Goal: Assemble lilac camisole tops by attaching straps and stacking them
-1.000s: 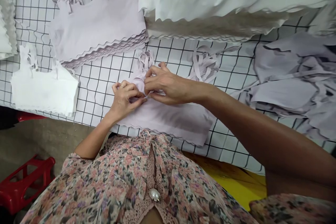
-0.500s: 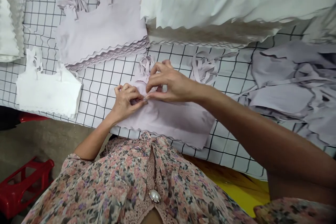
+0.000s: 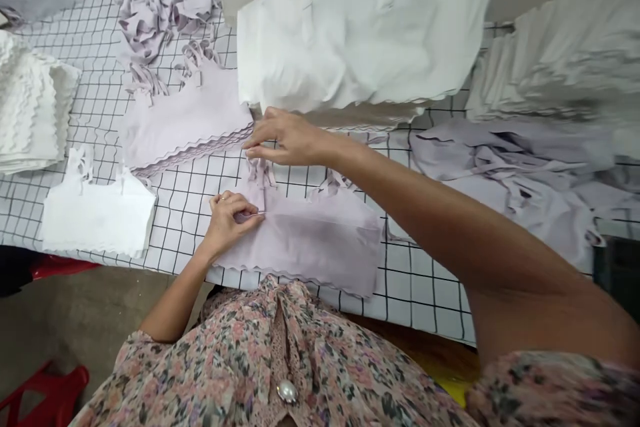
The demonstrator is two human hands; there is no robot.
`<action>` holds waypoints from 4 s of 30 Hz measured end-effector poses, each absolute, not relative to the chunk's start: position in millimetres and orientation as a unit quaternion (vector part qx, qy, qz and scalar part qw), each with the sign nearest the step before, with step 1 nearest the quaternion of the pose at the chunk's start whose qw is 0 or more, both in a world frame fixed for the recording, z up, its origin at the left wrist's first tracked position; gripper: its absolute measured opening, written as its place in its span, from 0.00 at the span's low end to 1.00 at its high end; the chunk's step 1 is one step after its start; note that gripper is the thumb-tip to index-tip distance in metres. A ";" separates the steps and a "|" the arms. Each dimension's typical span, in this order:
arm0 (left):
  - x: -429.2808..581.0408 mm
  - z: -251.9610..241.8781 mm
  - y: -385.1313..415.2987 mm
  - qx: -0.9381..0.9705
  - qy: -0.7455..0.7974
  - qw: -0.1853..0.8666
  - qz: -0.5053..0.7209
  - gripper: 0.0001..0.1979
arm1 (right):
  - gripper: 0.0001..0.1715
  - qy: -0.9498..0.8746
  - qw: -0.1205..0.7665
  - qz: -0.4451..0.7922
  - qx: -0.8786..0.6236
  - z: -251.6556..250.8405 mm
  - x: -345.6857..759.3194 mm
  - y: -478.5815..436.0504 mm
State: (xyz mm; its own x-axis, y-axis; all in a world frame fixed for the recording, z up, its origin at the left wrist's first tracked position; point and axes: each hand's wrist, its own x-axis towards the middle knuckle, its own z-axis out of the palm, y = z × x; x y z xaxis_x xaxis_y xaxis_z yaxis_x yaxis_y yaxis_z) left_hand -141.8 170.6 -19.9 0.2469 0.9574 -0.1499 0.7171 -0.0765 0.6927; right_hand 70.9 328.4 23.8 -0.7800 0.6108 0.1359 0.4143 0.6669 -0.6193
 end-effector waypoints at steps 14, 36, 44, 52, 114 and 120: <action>-58.7 9.2 254.1 0.685 0.466 0.531 0.177 0.03 | 0.18 -0.726 0.314 0.104 -0.604 -22.4 177.8 213.5; 14.1 -1.3 317.8 0.436 0.557 0.680 0.194 0.18 | 0.40 -0.817 0.068 0.174 -0.545 -49.5 138.7 159.0; 18.5 56.6 328.0 0.456 0.476 0.693 0.292 0.07 | 0.40 -0.815 0.084 0.178 -0.546 -46.5 140.2 159.0; 10.7 109.7 323.3 0.552 0.371 0.648 0.371 0.06 | 0.40 -0.823 0.110 0.145 -0.538 -74.9 138.0 160.7; -42.4 -29.2 172.8 0.792 0.478 0.349 0.153 0.06 | 0.10 -0.761 0.327 0.321 -0.459 -42.4 178.5 160.6; -42.4 -29.4 172.3 0.791 0.477 0.349 0.158 0.06 | 0.09 -0.761 0.319 0.309 -0.473 -41.6 177.9 160.2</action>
